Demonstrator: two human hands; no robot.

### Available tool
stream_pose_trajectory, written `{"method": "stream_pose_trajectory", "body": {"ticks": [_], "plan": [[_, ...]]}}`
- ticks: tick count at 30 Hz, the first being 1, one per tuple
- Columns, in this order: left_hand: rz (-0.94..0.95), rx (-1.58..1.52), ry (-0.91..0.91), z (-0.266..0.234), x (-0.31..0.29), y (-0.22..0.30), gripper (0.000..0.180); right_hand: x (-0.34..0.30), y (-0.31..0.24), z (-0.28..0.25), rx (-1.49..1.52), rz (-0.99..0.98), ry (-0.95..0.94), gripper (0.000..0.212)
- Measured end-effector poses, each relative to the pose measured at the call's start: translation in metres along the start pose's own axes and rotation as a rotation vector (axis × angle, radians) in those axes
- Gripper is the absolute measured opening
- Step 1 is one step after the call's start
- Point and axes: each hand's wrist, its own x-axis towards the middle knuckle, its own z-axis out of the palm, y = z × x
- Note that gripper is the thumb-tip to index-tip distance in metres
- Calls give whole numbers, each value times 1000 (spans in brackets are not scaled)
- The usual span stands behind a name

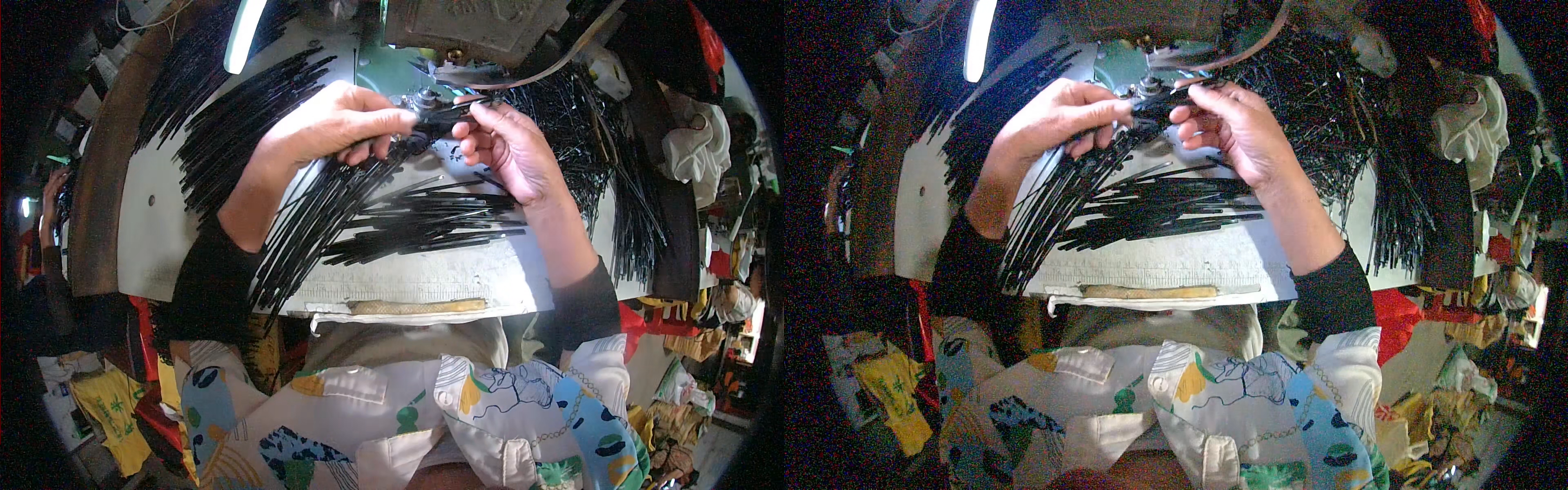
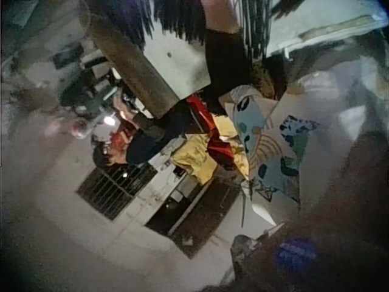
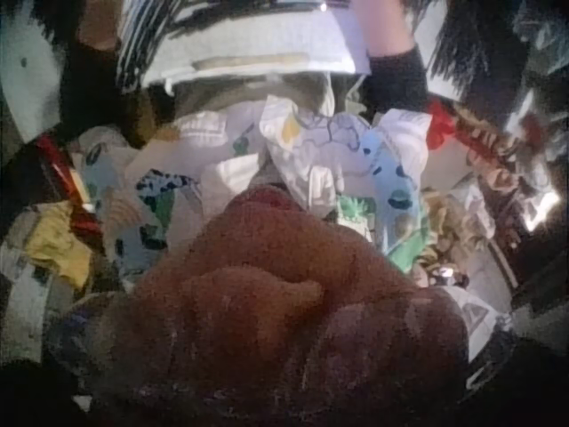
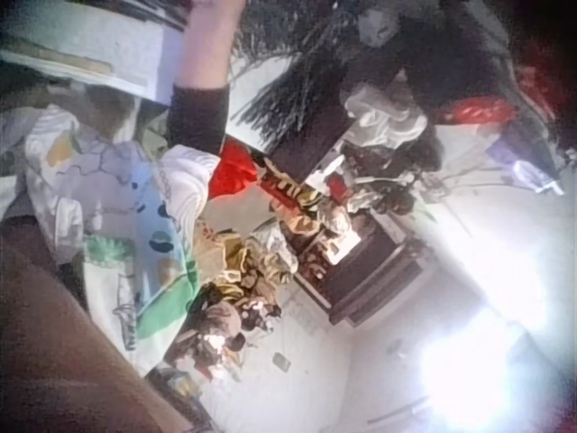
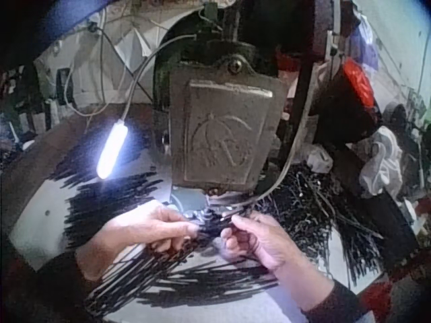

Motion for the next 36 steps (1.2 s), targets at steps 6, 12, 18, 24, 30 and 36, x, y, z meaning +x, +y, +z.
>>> {"method": "stream_pose_trajectory", "body": {"ticks": [6,12,18,24,30,36], "plan": [[7,-157,155,-11,2,-7,30,2,0,-2,64,-96,126,20],[86,-228,254,-3,9,-14,29,4,1,0,89,-161,100,17],[87,-235,282,-2,13,-17,29,5,1,-1,59,-164,141,17],[95,-292,260,2,11,-9,30,6,1,-7,94,-182,124,15],[60,-274,243,0,12,-13,26,7,3,-6,75,-173,120,20],[9,-345,165,-6,11,-10,24,8,4,-7,116,-137,126,22]]}}
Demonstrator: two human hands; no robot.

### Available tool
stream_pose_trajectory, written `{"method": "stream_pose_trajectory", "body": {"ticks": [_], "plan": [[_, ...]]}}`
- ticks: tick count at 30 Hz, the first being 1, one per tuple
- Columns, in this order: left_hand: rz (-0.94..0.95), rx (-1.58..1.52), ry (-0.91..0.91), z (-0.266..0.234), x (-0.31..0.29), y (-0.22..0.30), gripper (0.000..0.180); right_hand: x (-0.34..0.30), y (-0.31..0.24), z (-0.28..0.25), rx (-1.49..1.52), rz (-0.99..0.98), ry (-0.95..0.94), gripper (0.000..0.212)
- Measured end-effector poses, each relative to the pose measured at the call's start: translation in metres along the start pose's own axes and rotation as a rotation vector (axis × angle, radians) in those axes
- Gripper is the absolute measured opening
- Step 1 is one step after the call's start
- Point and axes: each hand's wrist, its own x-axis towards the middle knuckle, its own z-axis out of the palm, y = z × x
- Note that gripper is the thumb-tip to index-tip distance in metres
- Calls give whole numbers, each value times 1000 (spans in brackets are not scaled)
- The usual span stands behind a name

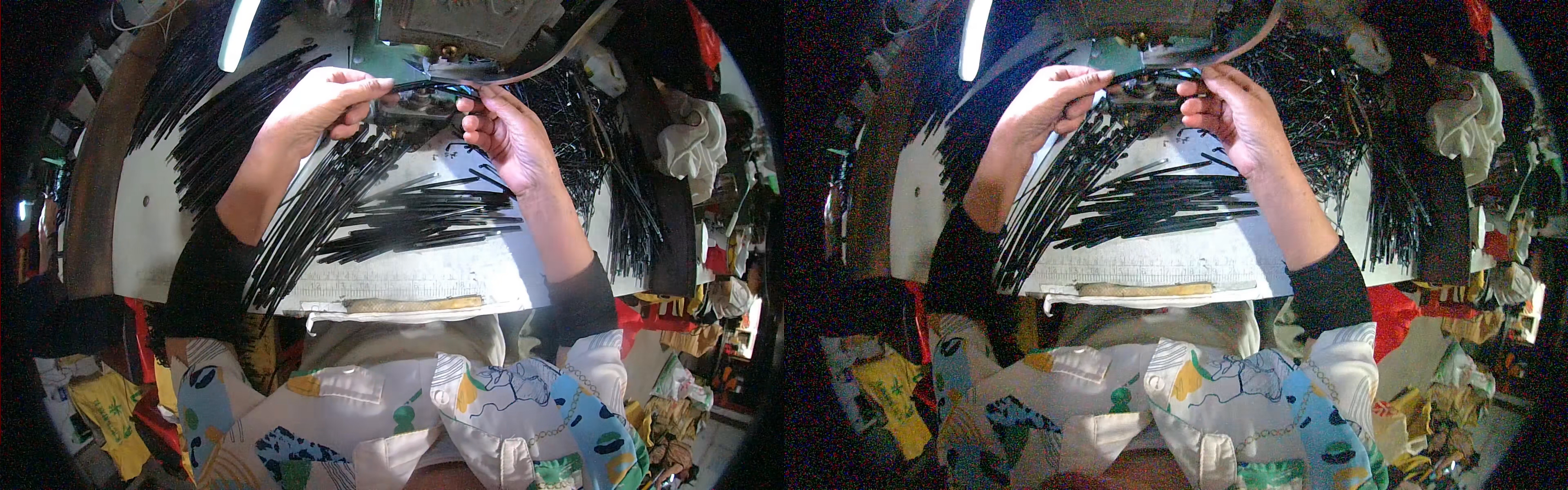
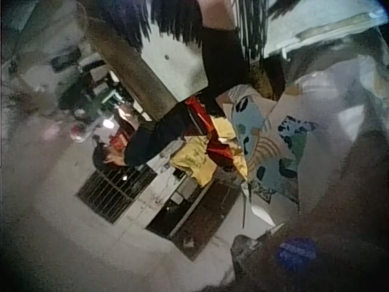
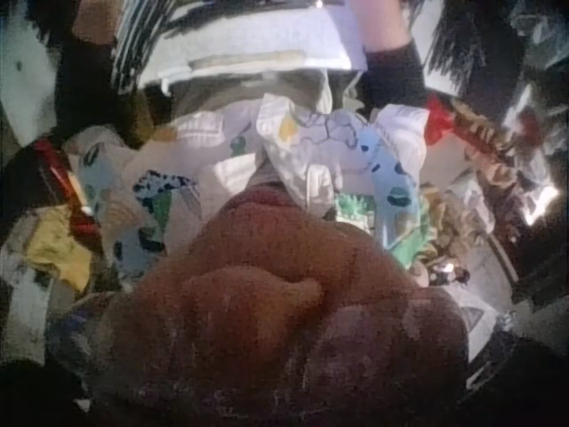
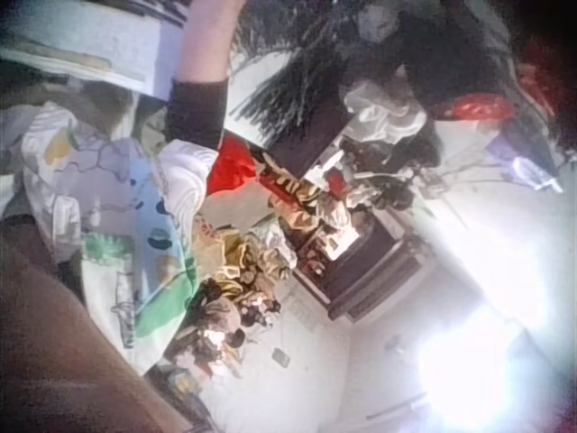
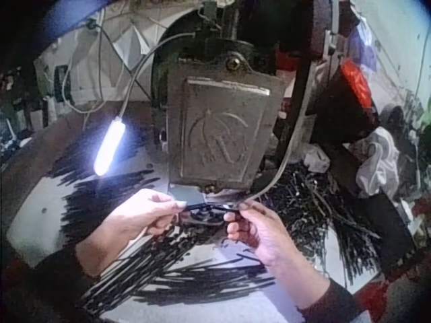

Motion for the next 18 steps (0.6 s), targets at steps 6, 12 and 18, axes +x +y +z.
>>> {"method": "stream_pose_trajectory", "body": {"ticks": [6,12,18], "plan": [[16,28,31,5,0,1,25,0,0,-1,2,18,28,19],[79,30,38,4,-3,1,27,1,0,0,41,21,-20,20],[46,161,-40,-7,-14,15,27,-5,-6,-3,-79,-127,-6,20]]}}
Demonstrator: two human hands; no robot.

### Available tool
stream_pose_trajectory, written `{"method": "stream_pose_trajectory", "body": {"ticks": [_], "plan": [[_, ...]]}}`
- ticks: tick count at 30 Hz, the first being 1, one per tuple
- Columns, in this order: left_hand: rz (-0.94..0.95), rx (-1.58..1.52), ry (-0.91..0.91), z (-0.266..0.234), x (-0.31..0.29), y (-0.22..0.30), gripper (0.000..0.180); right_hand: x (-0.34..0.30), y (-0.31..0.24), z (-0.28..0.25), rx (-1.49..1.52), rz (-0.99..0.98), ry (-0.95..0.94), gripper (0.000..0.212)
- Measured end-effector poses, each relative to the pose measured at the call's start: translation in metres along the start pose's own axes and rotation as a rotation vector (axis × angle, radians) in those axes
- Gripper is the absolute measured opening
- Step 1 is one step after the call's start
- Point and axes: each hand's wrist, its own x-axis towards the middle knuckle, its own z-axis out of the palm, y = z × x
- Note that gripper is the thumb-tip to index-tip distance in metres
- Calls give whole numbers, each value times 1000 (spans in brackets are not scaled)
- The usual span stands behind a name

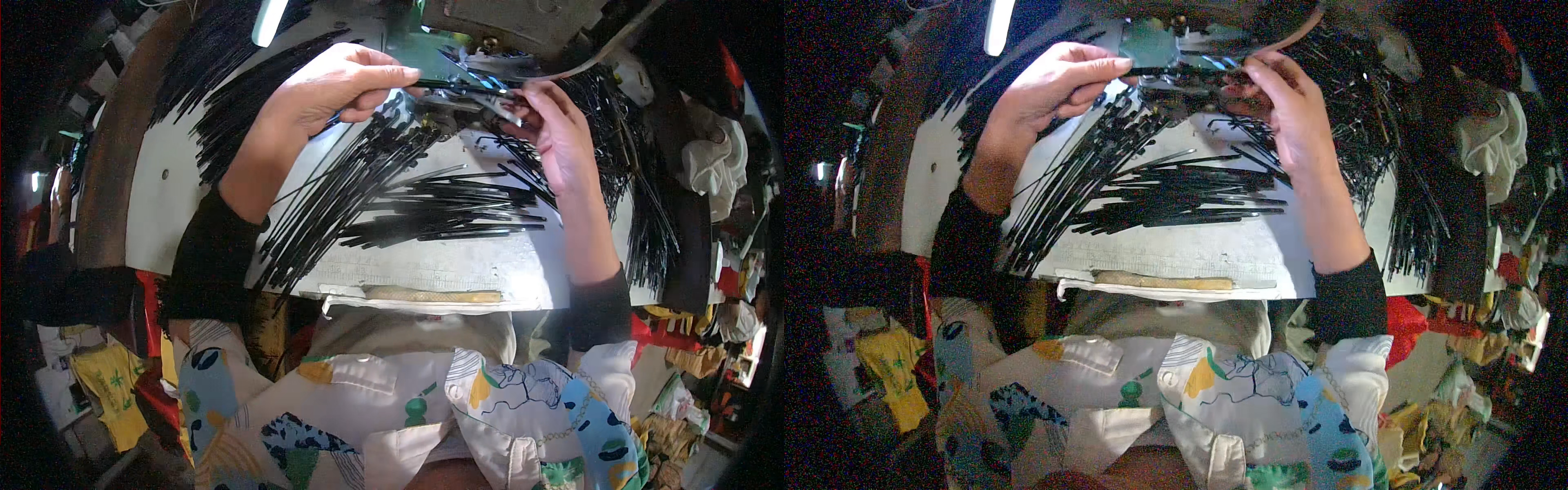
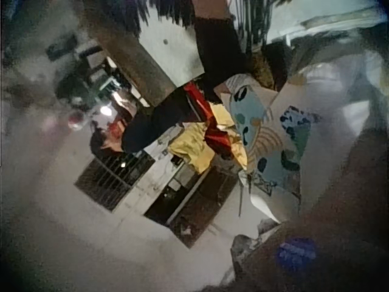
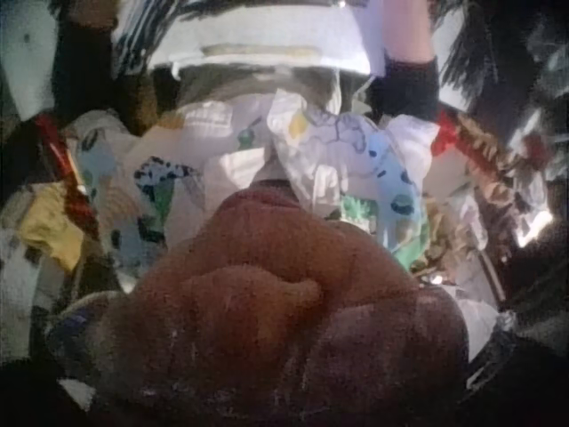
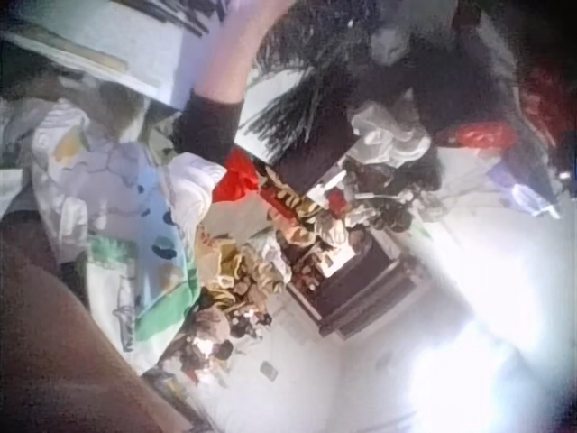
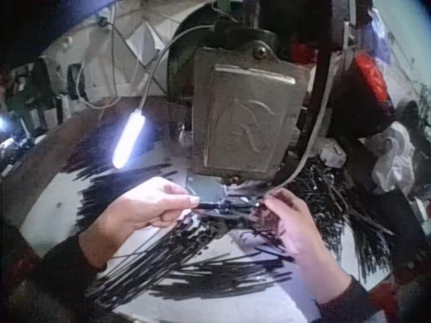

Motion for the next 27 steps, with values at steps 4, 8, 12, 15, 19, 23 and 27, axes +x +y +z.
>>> {"method": "stream_pose_trajectory", "body": {"ticks": [4,8,12,15,19,23,27], "plan": [[-75,161,-18,-1,-7,0,26,-11,2,19,-957,-368,-47,24],[-100,76,-154,18,-13,-4,26,-25,5,46,-1287,-659,-324,22],[-84,63,-55,21,-18,-6,25,-28,3,40,-1371,-689,-315,18],[-34,236,92,-10,-31,-11,34,-29,3,39,-1295,-517,-265,19],[-83,489,94,-22,-55,-21,24,-29,5,37,-1072,-165,-246,24],[109,970,137,-4,-71,-19,22,-27,8,36,-857,19,-288,26],[247,1048,156,-6,-73,-30,21,-27,8,38,-817,81,-319,24]]}}
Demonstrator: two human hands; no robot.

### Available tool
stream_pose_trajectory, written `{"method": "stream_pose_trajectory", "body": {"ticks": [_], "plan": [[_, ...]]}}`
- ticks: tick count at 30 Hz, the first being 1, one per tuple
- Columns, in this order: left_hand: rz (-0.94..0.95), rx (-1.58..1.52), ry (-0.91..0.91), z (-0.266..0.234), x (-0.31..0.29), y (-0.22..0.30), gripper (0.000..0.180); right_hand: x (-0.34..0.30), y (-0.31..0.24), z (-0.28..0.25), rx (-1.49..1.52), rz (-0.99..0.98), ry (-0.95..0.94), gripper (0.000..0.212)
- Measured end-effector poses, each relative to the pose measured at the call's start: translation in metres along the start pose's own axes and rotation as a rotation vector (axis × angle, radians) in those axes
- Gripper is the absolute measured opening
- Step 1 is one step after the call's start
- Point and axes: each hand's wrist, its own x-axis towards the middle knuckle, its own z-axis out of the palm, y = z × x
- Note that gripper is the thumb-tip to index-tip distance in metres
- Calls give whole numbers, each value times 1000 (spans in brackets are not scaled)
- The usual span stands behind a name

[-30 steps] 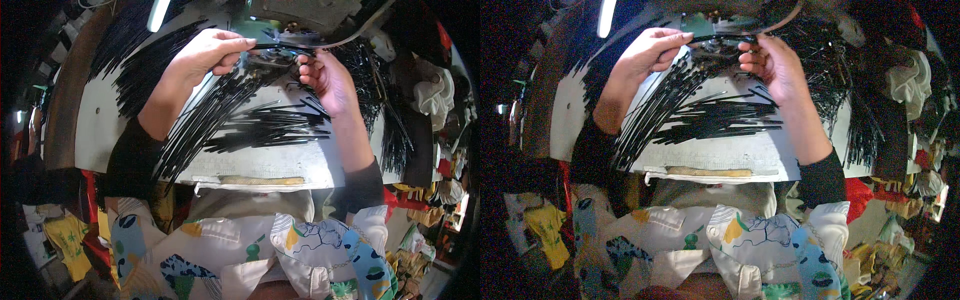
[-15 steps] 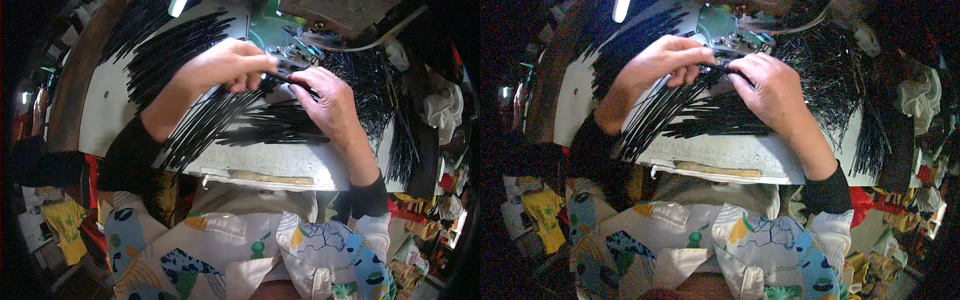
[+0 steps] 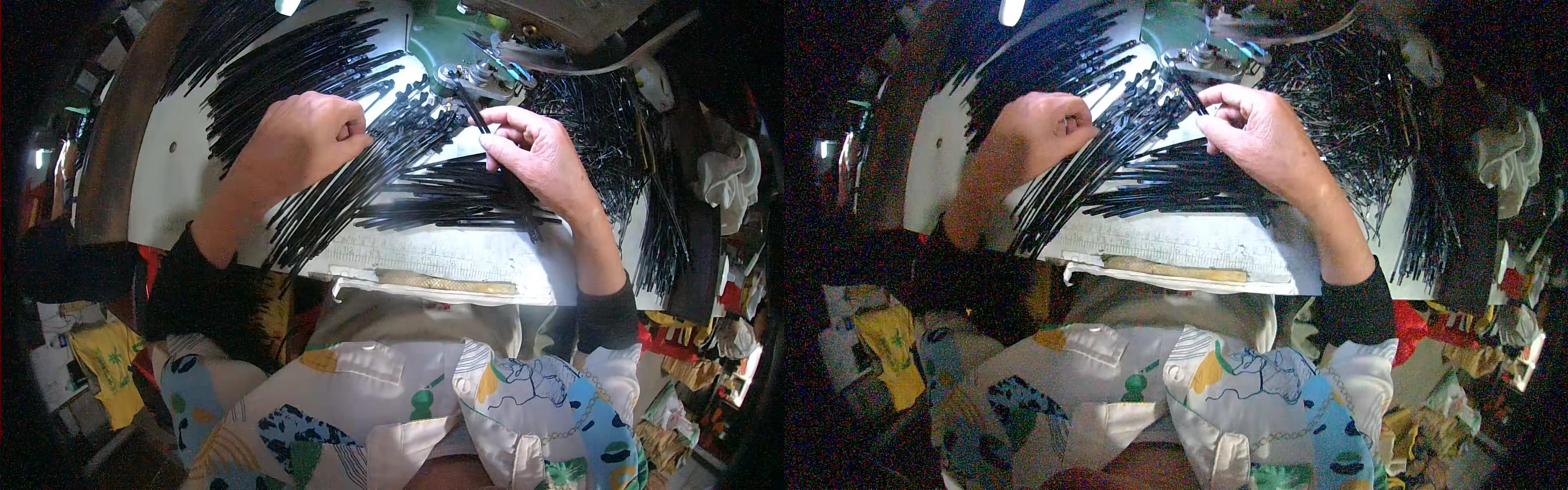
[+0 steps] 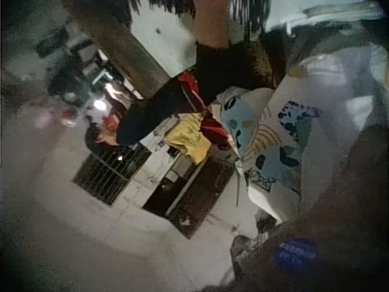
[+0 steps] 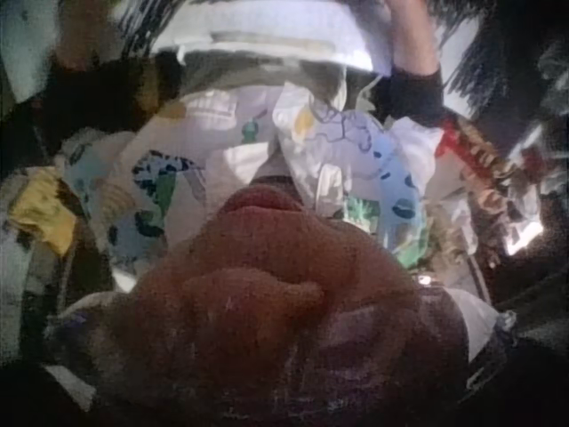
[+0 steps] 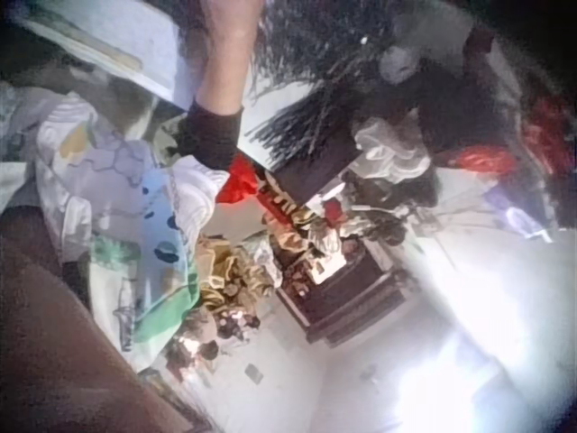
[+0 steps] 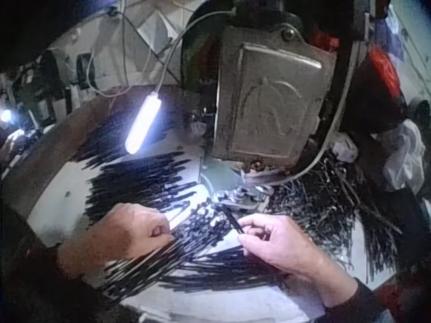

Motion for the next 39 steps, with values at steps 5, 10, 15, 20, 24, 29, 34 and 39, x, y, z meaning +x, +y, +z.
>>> {"method": "stream_pose_trajectory", "body": {"ticks": [5,10,15,20,24,29,34,39], "plan": [[-201,-75,-155,-4,6,5,22,0,2,-1,40,2,-30,23],[-159,-58,-38,5,16,6,24,0,-5,-3,74,21,-82,24],[-159,-126,-32,8,22,1,24,0,-9,-5,121,94,-115,23],[-319,-410,-104,0,35,4,25,0,-9,-6,207,136,-123,25],[-313,-800,-35,1,45,8,26,0,-11,-2,248,159,-174,24],[-330,-1074,96,23,61,24,30,-1,-10,1,309,176,-184,24],[-355,-1229,52,28,64,33,34,0,-6,1,334,159,-170,24],[-336,-1249,22,28,65,39,33,1,-6,1,331,145,-184,26]]}}
